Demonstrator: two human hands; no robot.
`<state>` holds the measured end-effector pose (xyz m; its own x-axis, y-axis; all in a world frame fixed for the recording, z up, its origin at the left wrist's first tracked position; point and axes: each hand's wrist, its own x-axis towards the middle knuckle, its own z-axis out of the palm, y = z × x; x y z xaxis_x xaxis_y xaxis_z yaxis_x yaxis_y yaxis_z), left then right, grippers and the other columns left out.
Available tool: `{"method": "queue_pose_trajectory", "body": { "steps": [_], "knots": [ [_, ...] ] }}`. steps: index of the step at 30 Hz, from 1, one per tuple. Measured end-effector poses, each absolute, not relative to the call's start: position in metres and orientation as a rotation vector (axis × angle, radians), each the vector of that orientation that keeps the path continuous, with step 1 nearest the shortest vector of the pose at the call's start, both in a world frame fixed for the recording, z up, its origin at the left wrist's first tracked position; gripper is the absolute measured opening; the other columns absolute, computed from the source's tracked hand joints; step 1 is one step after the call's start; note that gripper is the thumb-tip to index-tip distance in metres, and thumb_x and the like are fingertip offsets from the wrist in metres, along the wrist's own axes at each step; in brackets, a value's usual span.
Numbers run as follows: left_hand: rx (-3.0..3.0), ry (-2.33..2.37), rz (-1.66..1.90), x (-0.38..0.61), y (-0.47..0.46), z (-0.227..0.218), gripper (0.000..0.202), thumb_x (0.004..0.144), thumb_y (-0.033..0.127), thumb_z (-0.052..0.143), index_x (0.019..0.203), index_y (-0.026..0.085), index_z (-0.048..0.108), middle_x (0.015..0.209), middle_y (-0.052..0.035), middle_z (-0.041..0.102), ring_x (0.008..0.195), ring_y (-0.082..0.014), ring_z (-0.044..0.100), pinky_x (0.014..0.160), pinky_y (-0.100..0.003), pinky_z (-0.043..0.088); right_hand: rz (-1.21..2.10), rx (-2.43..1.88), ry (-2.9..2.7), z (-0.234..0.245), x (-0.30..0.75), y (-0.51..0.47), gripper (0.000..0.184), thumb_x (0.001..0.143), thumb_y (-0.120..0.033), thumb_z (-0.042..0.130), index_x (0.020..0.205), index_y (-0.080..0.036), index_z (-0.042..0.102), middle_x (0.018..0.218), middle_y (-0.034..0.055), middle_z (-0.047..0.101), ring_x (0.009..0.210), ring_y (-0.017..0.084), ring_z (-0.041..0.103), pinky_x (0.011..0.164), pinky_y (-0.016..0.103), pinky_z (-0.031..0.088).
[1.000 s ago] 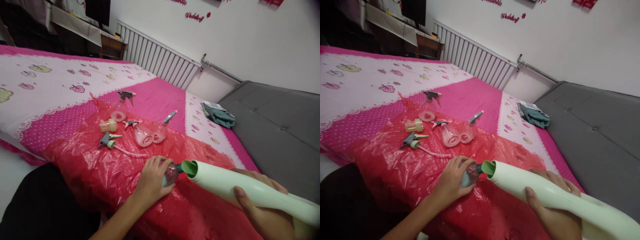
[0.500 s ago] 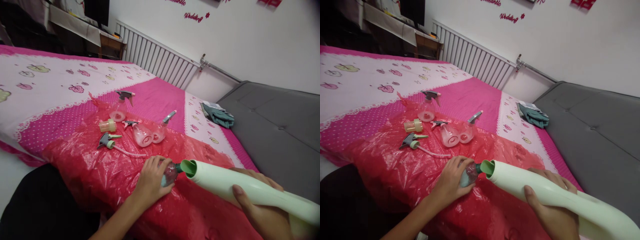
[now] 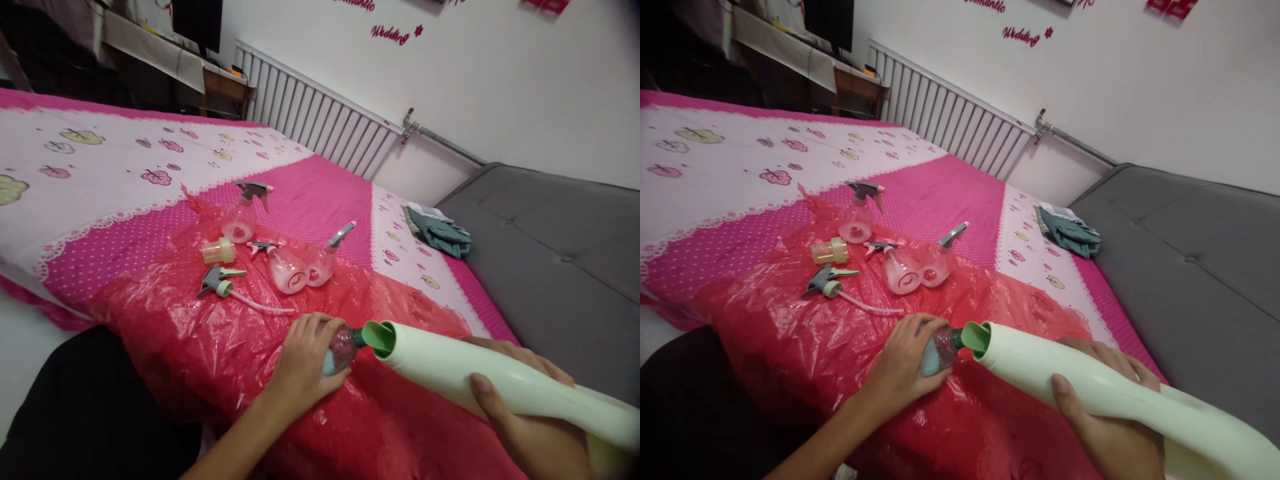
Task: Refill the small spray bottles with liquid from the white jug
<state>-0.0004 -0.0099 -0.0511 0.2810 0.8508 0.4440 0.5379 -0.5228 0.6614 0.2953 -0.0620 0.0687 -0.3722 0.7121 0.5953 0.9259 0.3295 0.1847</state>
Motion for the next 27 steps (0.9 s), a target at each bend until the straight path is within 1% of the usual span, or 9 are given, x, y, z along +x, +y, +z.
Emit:
{"method": "queue_pose_trajectory", "body": {
  "steps": [6,11,17,23,27],
  "knots": [
    [2.163,1.236,1.143,-0.0022,-0.0102,-0.0512,0.067,0.075,0.022,0.089,0.132,0.023,0.054,0.126,-0.0108,0.062,0.113,-0.0359,0.062,0.098,-0.056,0.056,-0.744,-1.422,-2.209,0.0704,0.2917,-0.061,0.039,0.113,-0.054,0.036,0.117,-0.023,0.059,0.11,-0.0001,0.062,0.1,0.022,0.055,0.097,0.036,0.031],
    [2.156,1.225,1.154,-0.0027,-0.01,-0.0518,0.068,0.074,0.022,0.09,0.132,0.023,0.055,0.124,-0.011,0.062,0.112,-0.0356,0.062,0.097,-0.056,0.056,-0.787,-1.398,-2.235,0.0739,0.2901,-0.0617,0.041,0.114,-0.054,0.033,0.116,-0.022,0.059,0.11,0.0008,0.061,0.099,0.021,0.054,0.096,0.036,0.03],
    [2.137,1.233,1.168,-0.0025,-0.0099,-0.0535,0.066,0.075,0.024,0.089,0.133,0.023,0.056,0.125,-0.0108,0.063,0.112,-0.0355,0.062,0.098,-0.057,0.056,-0.773,-1.394,-2.224,0.0763,0.2859,-0.0594,0.04,0.114,-0.054,0.035,0.116,-0.022,0.06,0.109,-0.0004,0.062,0.099,0.02,0.054,0.096,0.034,0.031],
    [2.143,1.232,1.148,-0.0033,-0.0101,-0.052,0.065,0.075,0.022,0.089,0.132,0.02,0.058,0.125,-0.0126,0.063,0.112,-0.0362,0.062,0.098,-0.057,0.055,-0.726,-1.417,-2.223,0.0739,0.2862,-0.0581,0.04,0.113,-0.055,0.037,0.115,-0.023,0.06,0.105,-0.0013,0.063,0.099,0.021,0.054,0.094,0.034,0.031],
    [2.147,1.238,1.15,-0.0032,-0.0101,-0.0523,0.066,0.074,0.021,0.089,0.133,0.019,0.058,0.125,-0.0127,0.062,0.112,-0.0363,0.061,0.098,-0.057,0.055,-0.71,-1.417,-2.213,0.0729,0.2887,-0.059,0.039,0.113,-0.054,0.038,0.117,-0.023,0.06,0.11,-0.0014,0.062,0.099,0.02,0.055,0.096,0.035,0.032]
  ]
}}
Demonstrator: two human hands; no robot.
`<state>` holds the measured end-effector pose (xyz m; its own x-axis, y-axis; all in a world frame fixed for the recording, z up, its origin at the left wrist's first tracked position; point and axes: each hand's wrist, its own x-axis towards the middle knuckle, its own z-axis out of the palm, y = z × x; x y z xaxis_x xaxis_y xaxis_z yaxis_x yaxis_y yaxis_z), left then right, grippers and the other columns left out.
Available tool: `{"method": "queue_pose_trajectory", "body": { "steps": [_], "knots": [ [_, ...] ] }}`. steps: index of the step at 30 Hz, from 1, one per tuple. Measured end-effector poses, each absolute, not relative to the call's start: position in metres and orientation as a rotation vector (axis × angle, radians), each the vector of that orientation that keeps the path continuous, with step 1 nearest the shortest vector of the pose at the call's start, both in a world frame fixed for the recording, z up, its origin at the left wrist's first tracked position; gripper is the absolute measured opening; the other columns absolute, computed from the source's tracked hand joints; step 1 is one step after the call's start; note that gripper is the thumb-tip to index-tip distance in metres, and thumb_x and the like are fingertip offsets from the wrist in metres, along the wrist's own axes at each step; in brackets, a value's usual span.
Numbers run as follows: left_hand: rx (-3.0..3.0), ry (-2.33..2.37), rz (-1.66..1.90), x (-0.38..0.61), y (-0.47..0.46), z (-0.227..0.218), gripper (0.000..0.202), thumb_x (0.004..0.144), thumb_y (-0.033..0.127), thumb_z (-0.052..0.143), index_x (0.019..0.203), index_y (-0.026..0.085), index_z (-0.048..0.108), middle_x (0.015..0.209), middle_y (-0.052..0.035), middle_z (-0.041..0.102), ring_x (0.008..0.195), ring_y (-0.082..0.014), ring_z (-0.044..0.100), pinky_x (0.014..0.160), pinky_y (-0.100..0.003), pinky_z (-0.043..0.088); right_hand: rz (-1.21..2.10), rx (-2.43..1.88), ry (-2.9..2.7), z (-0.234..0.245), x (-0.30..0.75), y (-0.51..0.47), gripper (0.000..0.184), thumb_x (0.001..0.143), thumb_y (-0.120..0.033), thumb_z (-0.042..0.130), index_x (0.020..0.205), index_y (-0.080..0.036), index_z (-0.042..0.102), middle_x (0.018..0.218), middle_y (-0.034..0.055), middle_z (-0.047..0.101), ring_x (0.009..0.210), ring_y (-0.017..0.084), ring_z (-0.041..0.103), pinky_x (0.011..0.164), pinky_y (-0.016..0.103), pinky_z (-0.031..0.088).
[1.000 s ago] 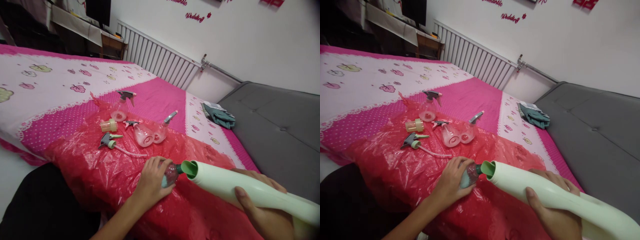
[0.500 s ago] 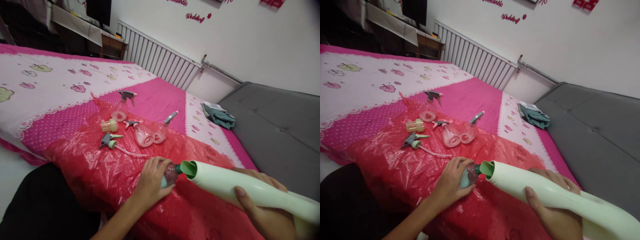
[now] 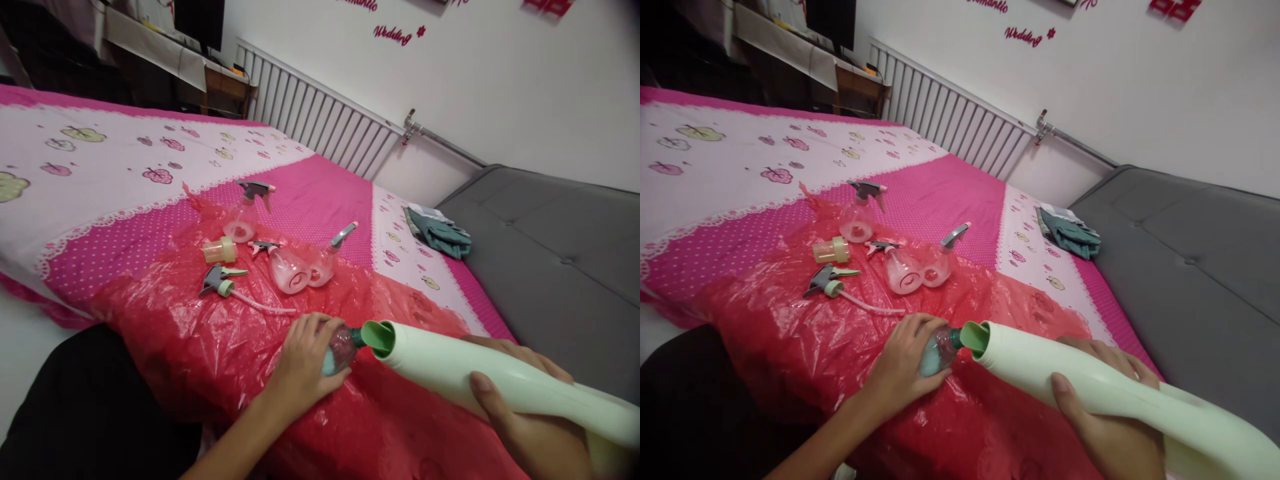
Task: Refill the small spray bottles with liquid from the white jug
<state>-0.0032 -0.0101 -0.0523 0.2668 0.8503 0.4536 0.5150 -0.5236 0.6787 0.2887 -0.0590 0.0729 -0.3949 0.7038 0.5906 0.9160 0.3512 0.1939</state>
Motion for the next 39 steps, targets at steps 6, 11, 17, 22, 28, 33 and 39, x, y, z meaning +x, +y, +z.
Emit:
{"method": "queue_pose_trajectory", "body": {
  "steps": [6,11,17,22,28,33,39],
  "knots": [
    [2.141,1.237,1.143,-0.003,-0.011,-0.052,0.067,0.074,0.022,0.089,0.133,0.02,0.057,0.126,-0.0124,0.062,0.113,-0.0362,0.061,0.098,-0.057,0.055,-0.696,-1.435,-2.207,0.074,0.288,-0.061,0.039,0.112,-0.055,0.039,0.118,-0.023,0.06,0.112,-0.0013,0.062,0.101,0.021,0.055,0.097,0.035,0.031],
    [2.137,1.242,1.145,-0.003,-0.01,-0.052,0.067,0.075,0.022,0.088,0.133,0.023,0.055,0.126,-0.0111,0.062,0.112,-0.0358,0.062,0.098,-0.057,0.055,-0.747,-1.397,-2.209,0.076,0.285,-0.059,0.039,0.113,-0.054,0.037,0.116,-0.023,0.06,0.11,-0.0007,0.062,0.099,0.021,0.055,0.096,0.035,0.032],
    [2.133,1.241,1.126,-0.003,-0.01,-0.052,0.066,0.077,0.024,0.087,0.134,0.023,0.054,0.126,-0.0108,0.061,0.114,-0.0357,0.061,0.099,-0.057,0.055,-0.726,-1.415,-2.204,0.074,0.287,-0.058,0.039,0.112,-0.055,0.038,0.117,-0.023,0.06,0.11,-0.0013,0.063,0.099,0.021,0.055,0.096,0.037,0.032],
    [2.125,1.241,1.116,-0.003,-0.01,-0.051,0.065,0.077,0.024,0.087,0.134,0.023,0.055,0.126,-0.0107,0.061,0.114,-0.0355,0.061,0.1,-0.057,0.054,-0.725,-1.414,-2.199,0.074,0.286,-0.059,0.04,0.112,-0.056,0.038,0.115,-0.023,0.061,0.108,-0.0011,0.063,0.098,0.021,0.056,0.095,0.036,0.032],
    [2.121,1.244,1.139,-0.003,-0.01,-0.051,0.067,0.075,0.024,0.088,0.133,0.024,0.056,0.125,-0.0099,0.062,0.112,-0.0354,0.062,0.098,-0.056,0.055,-0.708,-1.43,-2.186,0.073,0.287,-0.058,0.039,0.112,-0.055,0.038,0.115,-0.024,0.061,0.109,-0.0021,0.063,0.098,0.021,0.056,0.096,0.037,0.033],
    [2.115,1.244,1.147,-0.004,-0.01,-0.053,0.068,0.075,0.023,0.089,0.133,0.025,0.055,0.125,-0.0094,0.061,0.112,-0.0356,0.062,0.098,-0.056,0.055,-0.592,-1.511,-2.126,0.062,0.294,-0.057,0.041,0.109,-0.059,0.041,0.117,-0.025,0.062,0.11,-0.0025,0.064,0.101,0.023,0.059,0.095,0.039,0.035],
    [2.102,1.153,1.213,-0.005,-0.007,-0.049,0.065,0.08,0.025,0.088,0.134,0.028,0.052,0.126,-0.0083,0.061,0.115,-0.0341,0.061,0.1,-0.055,0.053,-0.334,-1.627,-1.931,0.046,0.302,-0.058,0.053,0.103,-0.071,0.045,0.113,-0.025,0.069,0.113,0.0007,0.066,0.104,0.026,0.061,0.098,0.042,0.039]
  ]
}}
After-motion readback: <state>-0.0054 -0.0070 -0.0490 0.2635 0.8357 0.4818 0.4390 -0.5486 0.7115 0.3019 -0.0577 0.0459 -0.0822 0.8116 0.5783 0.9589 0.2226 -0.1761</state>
